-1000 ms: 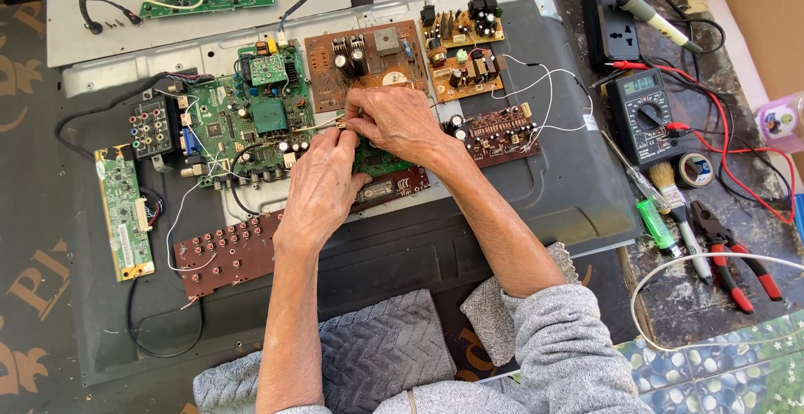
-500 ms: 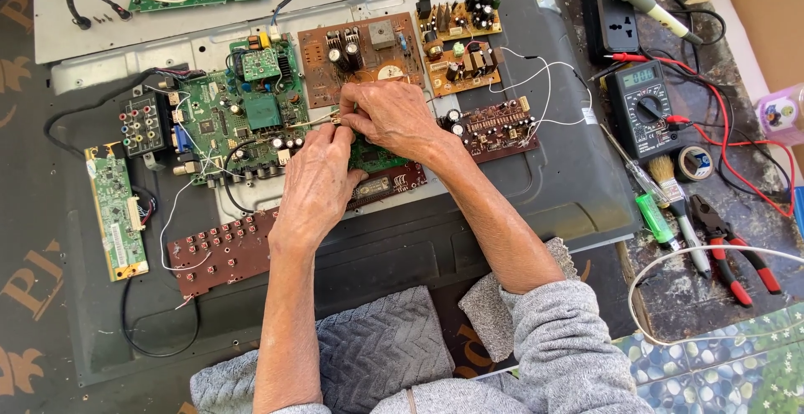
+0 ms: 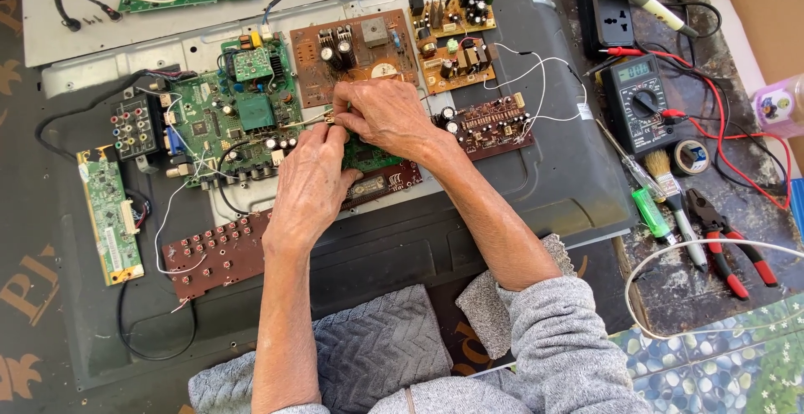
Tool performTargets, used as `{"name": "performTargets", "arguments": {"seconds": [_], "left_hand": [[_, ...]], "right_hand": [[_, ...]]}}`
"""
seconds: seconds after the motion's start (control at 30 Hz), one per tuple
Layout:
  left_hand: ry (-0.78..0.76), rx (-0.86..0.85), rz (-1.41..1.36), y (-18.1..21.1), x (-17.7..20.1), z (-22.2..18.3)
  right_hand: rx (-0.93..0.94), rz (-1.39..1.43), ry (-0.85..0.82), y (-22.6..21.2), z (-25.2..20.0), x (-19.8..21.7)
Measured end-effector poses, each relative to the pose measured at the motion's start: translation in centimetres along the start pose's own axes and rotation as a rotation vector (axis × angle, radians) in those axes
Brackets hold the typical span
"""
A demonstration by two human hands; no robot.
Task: Connecting wires and ribbon cables to electronic circuit boards on a television panel.
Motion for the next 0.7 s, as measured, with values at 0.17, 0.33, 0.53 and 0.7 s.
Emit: {"name": "performTargets", "arguments": {"seconds": [0.17,0.33,0.53,0.7], "left_hand": [[0.012,-0.060,0.001,0.5,0.4,-0.1],[0.010,-0.011,0.048,-0.2,-0.2,0.0],[-0.078,0.133,0.065,0.8,0.2,0.2],[-0.114,0.172,0.111,0.7,0.0,0.5]], "right_hand": [[-0.024,-0.080,-0.013,0.4,0.3,0.1],[-0.019,0.024,0.028,0.7,0.0,-1.3],[0.017,0.036,-0.012,0.2,0.3,-1.0],[0.022,0.020,0.025,0.0,0.3,-0.3]]}}
Point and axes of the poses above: each hand's wrist, its own z-axis towards the middle knuckle, its own x-axis out of the back of the hand, y = z × x, the point moved 3 cm from there along z, towards the middle knuckle, and after that the axes turned 13 degrees about x, right-handed, at the moved point
